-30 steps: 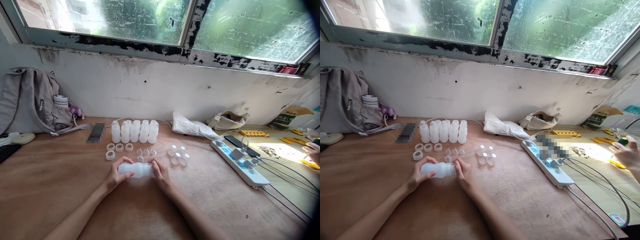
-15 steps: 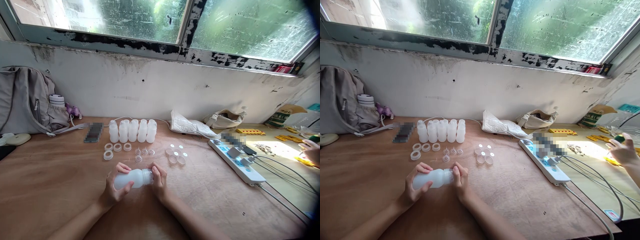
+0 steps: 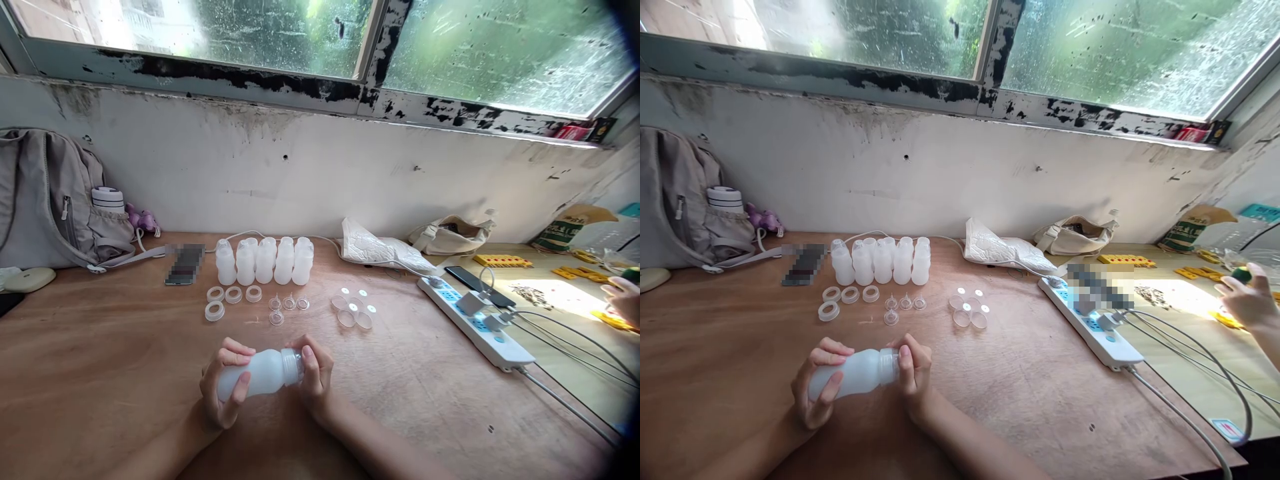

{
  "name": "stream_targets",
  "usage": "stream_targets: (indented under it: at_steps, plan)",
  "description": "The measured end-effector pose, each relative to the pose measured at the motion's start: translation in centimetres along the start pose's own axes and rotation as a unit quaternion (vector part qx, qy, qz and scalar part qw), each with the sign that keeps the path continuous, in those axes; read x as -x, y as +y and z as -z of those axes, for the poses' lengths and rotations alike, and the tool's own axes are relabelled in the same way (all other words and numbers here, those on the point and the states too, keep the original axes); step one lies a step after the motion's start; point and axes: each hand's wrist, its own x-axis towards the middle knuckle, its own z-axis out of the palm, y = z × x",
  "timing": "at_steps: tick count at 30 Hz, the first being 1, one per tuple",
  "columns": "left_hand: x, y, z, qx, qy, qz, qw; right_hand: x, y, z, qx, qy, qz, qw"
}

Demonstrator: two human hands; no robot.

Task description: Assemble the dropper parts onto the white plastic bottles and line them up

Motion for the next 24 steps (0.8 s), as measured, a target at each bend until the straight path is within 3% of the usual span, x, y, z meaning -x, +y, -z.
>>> stream_targets:
  at_steps: [6,12,17,24]
  plan:
    - [-1.3,-0.6,-0.3,-0.025,-0.021,0.062,0.998,-1.4,-0.1,-0.1,0.012,0.030,-0.043,0.999]
    - [-3.5,-1.3,-0.3,-0.151,-0.133,0.138,0.970,-3.9,0.3,0.2,-0.093,0.038,-0.156,0.983]
    - [-3.7,-1.3,-0.2,-0.147,-0.259,0.121,0.947,-3.5,0.1,0.0,-0.123,-0.021,-0.132,0.983]
    - [-3.2,-1.4,-0.3,-0.124,-0.244,0.117,0.955,-2.9,0.0,-0.6,-0.181,-0.088,-0.087,0.976]
